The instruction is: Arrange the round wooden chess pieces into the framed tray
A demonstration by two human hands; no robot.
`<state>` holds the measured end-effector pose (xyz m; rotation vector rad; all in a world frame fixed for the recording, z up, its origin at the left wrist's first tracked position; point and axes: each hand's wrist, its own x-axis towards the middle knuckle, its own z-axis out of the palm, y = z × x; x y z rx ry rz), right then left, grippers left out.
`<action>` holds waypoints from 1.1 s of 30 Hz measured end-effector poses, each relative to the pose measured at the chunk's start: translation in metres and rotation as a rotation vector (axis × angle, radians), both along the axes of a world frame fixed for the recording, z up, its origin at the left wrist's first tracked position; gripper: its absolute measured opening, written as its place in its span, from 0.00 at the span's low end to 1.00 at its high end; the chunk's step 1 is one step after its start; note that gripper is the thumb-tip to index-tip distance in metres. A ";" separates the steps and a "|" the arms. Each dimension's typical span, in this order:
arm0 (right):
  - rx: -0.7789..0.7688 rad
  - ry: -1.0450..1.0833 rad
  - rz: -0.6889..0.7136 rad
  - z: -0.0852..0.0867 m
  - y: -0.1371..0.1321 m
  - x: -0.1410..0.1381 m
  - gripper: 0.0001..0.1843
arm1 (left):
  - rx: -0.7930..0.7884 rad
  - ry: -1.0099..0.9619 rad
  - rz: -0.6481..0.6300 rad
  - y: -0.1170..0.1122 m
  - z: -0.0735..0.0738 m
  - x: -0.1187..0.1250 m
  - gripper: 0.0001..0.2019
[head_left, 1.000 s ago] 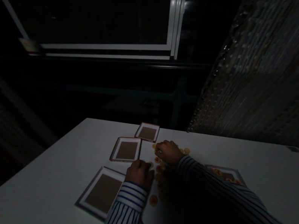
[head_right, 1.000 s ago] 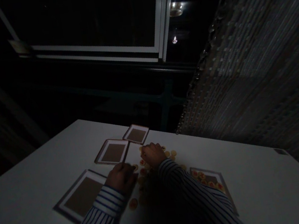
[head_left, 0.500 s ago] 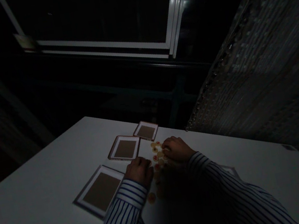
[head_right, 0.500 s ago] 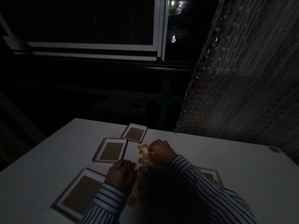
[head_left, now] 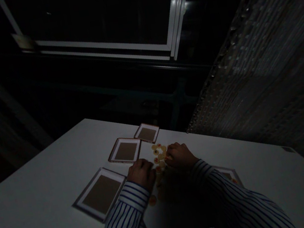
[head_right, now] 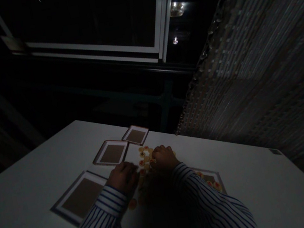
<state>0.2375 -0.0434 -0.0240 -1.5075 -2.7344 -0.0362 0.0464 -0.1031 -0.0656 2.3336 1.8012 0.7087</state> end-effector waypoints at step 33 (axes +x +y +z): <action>-0.001 0.037 -0.025 0.044 -0.027 0.003 0.14 | 0.115 -0.169 -0.060 -0.002 0.008 0.004 0.13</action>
